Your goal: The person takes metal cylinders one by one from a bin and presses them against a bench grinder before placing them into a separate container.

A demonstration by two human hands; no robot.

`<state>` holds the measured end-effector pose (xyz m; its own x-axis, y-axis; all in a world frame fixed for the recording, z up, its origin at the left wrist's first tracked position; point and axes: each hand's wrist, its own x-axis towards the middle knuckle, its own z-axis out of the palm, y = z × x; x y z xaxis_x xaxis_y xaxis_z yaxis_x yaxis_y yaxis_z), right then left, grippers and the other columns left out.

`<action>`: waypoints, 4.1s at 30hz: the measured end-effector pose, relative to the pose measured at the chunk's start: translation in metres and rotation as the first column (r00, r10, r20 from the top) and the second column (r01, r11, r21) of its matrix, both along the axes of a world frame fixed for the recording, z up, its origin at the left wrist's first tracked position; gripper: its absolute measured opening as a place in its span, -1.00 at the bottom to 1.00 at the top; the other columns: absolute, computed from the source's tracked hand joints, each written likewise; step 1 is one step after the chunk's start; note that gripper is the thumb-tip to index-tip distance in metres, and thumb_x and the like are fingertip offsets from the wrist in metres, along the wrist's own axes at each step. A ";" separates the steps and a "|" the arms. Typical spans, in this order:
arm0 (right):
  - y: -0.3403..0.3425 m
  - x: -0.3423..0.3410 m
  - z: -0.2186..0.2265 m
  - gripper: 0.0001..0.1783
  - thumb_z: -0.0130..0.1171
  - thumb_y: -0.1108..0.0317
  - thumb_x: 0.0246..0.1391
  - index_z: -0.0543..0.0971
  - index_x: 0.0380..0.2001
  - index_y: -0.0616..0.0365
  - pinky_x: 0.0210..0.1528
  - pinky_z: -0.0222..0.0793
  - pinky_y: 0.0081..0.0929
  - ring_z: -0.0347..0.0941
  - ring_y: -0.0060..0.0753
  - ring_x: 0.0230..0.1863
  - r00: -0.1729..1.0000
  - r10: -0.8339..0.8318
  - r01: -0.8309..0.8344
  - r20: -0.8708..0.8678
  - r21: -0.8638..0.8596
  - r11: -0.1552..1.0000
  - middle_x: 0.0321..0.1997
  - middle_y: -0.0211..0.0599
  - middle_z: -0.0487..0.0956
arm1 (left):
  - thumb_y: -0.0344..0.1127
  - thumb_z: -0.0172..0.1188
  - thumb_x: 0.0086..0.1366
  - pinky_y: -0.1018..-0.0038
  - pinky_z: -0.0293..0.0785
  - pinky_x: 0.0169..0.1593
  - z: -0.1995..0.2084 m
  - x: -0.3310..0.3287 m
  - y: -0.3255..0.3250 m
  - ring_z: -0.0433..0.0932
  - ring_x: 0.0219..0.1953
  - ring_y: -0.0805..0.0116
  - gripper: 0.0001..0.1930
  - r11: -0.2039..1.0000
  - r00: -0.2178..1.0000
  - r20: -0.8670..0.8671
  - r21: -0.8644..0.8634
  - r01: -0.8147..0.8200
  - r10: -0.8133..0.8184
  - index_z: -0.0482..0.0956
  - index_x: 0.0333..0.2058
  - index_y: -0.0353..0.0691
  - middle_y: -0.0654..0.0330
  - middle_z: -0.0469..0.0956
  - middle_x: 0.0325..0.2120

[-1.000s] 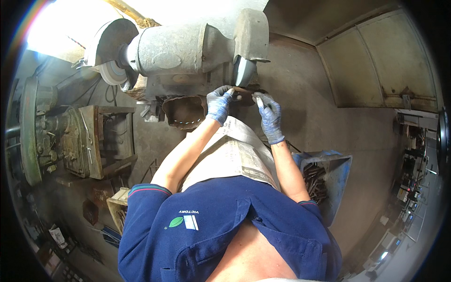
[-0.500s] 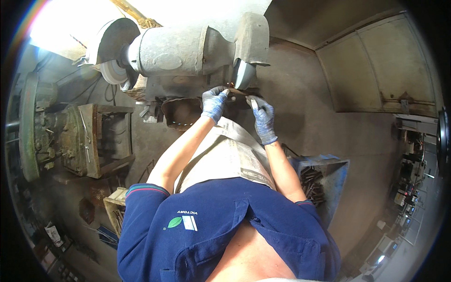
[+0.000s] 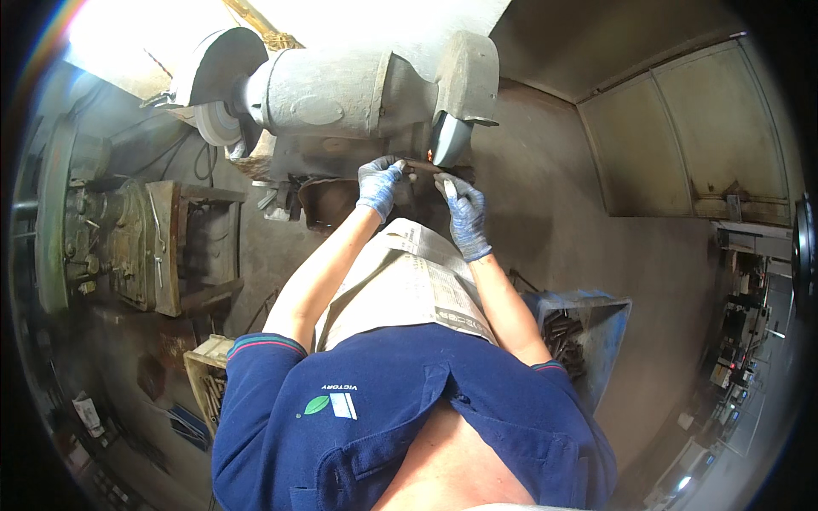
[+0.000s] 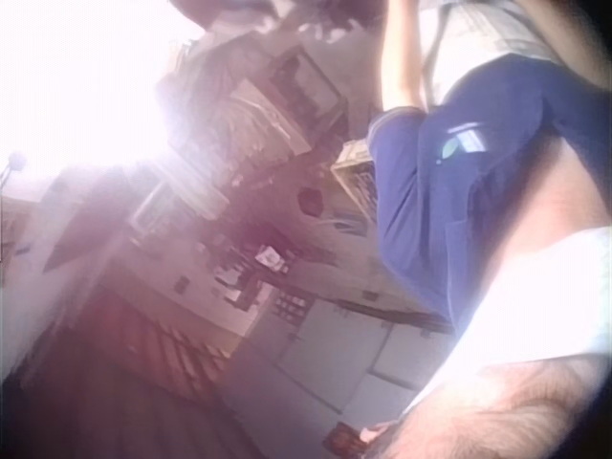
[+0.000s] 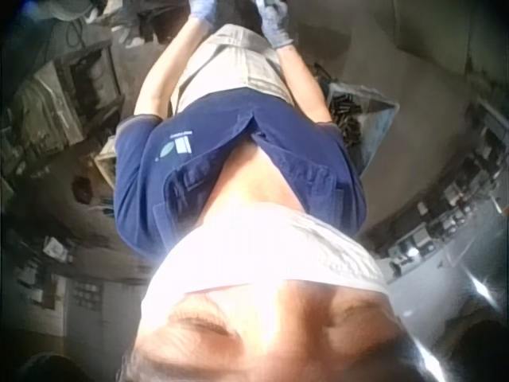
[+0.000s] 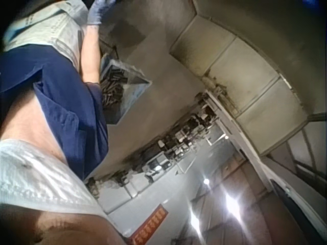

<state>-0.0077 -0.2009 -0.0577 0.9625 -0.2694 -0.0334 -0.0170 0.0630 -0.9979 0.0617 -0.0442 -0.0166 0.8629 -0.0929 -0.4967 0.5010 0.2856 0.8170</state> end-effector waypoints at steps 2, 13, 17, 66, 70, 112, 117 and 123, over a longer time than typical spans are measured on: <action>0.005 0.001 -0.001 -0.75 0.05 0.40 0.15 0.53 -0.16 0.34 0.09 0.36 -0.40 0.48 -0.34 -0.08 1.000 0.002 -0.002 0.009 0.065 0.998 -0.13 -0.13 0.55 | -0.51 0.12 0.19 0.57 0.47 -0.46 -0.006 0.002 0.004 0.54 -0.55 0.44 -0.92 1.000 1.000 0.015 -0.013 -0.014 0.015 0.56 -0.37 -0.40 0.15 0.58 -0.51; 0.007 -0.037 0.059 -0.56 0.24 0.42 -0.06 0.49 -0.04 0.25 0.12 0.29 -0.33 0.35 -0.11 0.12 0.906 0.231 0.032 0.355 -0.601 0.798 0.03 -0.05 0.45 | -0.50 0.16 0.17 0.60 0.49 -0.31 -0.003 -0.030 0.038 0.54 -0.45 0.51 -0.88 0.966 0.976 0.208 -0.232 0.114 -0.065 0.55 -0.29 -0.39 0.16 0.58 -0.44; 0.011 -0.055 0.098 -0.46 0.31 0.19 -0.10 0.49 -0.07 0.27 0.14 0.27 -0.25 0.37 0.02 0.08 0.869 0.259 0.054 0.421 -0.601 0.797 0.00 0.05 0.45 | -0.51 0.15 0.18 0.54 0.52 -0.25 0.051 -0.048 0.049 0.57 -0.38 0.46 -0.86 0.932 0.960 0.219 -0.278 0.232 -0.174 0.54 -0.27 -0.41 0.13 0.58 -0.42; 0.006 -0.005 0.024 -0.81 0.16 0.56 0.00 0.59 -0.25 0.26 -0.12 0.38 -0.61 0.49 -0.51 -0.18 0.986 -0.013 0.045 0.166 -0.191 0.980 -0.22 -0.28 0.57 | -0.51 0.09 0.21 0.54 0.54 -0.36 -0.009 -0.002 0.006 0.55 -0.50 0.42 -0.90 0.996 0.993 0.100 -0.051 0.067 -0.062 0.56 -0.38 -0.41 0.16 0.57 -0.50; -0.013 -0.009 0.006 -0.85 0.17 0.53 0.01 0.61 -0.29 0.25 -0.14 0.39 -0.57 0.49 -0.51 -0.20 0.986 -0.074 0.097 0.146 -0.152 0.984 -0.25 -0.27 0.59 | -0.44 0.12 0.22 0.51 0.52 -0.44 -0.007 -0.003 -0.008 0.55 -0.51 0.43 -0.90 0.985 0.971 0.169 0.035 0.166 -0.170 0.56 -0.37 -0.35 0.16 0.58 -0.50; -0.043 -0.281 0.144 -0.48 0.24 0.24 -0.12 0.46 -0.12 0.41 0.06 0.29 -0.25 0.37 0.00 0.02 0.940 -0.325 0.262 0.106 -0.834 0.486 0.01 0.09 0.41 | -0.38 0.21 0.19 0.61 0.45 -0.28 -0.001 -0.091 0.011 0.46 -0.39 0.60 -0.80 0.759 0.697 0.323 0.124 0.639 -0.640 0.54 -0.26 -0.39 0.31 0.53 -0.43; -0.093 -0.391 0.111 -0.58 0.23 0.30 -0.06 0.50 -0.17 0.40 0.05 0.28 -0.34 0.41 -0.16 -0.04 0.771 -0.637 0.253 -0.019 -0.908 0.333 -0.08 0.00 0.49 | -0.46 0.13 0.20 0.51 0.55 -0.29 -0.017 -0.098 0.077 0.55 -0.41 0.44 -0.85 0.902 0.888 0.166 0.135 0.411 -0.429 0.56 -0.28 -0.42 0.16 0.58 -0.45; -0.082 -0.317 0.077 -0.68 0.13 0.40 0.05 0.48 -0.16 0.41 -0.02 0.34 -0.40 0.42 -0.27 -0.09 0.954 -0.301 0.248 0.018 -0.615 0.748 -0.09 -0.07 0.50 | -0.44 0.11 0.21 0.50 0.57 -0.30 -0.034 -0.137 0.164 0.55 -0.45 0.41 -0.85 0.986 0.985 0.114 0.121 0.114 -0.128 0.54 -0.30 -0.41 0.15 0.56 -0.47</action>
